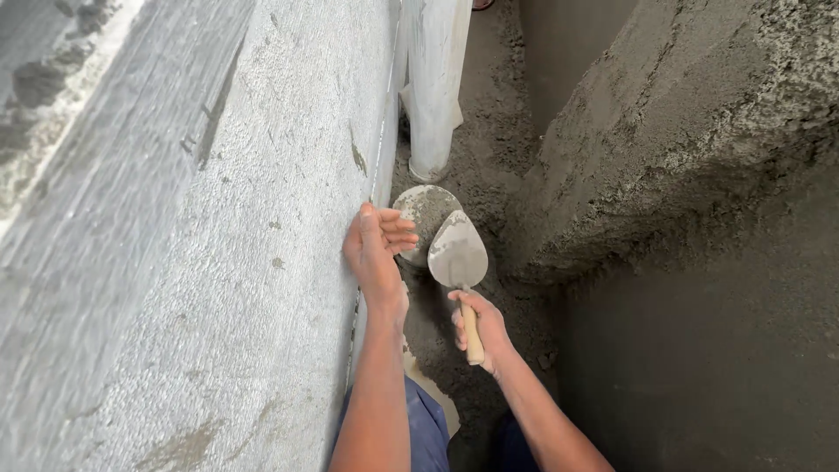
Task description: Applying and smoothing mortar onto a wall surface using a trowel.
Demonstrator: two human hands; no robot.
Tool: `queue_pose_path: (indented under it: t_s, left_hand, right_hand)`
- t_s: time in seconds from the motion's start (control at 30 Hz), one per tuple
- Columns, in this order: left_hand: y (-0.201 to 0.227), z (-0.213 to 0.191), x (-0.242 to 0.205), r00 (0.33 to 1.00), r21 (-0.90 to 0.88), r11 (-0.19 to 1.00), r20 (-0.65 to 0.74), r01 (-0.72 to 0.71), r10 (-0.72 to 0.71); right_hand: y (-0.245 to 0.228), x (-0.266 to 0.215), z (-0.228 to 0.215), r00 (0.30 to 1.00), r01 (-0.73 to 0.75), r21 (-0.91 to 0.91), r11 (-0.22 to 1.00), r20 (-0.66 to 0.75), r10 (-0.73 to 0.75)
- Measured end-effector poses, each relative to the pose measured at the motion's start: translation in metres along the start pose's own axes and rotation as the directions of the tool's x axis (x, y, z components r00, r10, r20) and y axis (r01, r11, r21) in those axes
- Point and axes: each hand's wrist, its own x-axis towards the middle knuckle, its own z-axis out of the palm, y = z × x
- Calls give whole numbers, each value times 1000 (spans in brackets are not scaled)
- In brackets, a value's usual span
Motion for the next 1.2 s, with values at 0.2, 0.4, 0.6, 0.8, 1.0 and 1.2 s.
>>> queue_pose_path:
  t_s: [0.2,0.4,0.6,0.8,1.0,1.2]
  left_hand:
    - [-8,8,9,1000,68,998,27,-12,10]
    - [-10,5,6,1000,161,987,25,-21,17]
    - [-11,9,5,997,111,993,68,-37,30]
    - [-9,16,6,994,123,992,104,-31,18]
    - [-24,15,13,999,119,993,46,7,-12]
    - [-40,0,19,997,150,988,78,-29,18]
  right_hand:
    - [13,79,46,840,-419,460,783,523,142]
    - [-1,81,47,930,-268,592,760,365,43]
    - [-12,76,36,982,-156,773,614,189,11]
    - [-29,111,59,783,-456,644,615,618,-66]
    - [-18,104,23,958,-208,803,559,282,-48]
    - [94,37,-58,992,-123,2,992,-16,123]
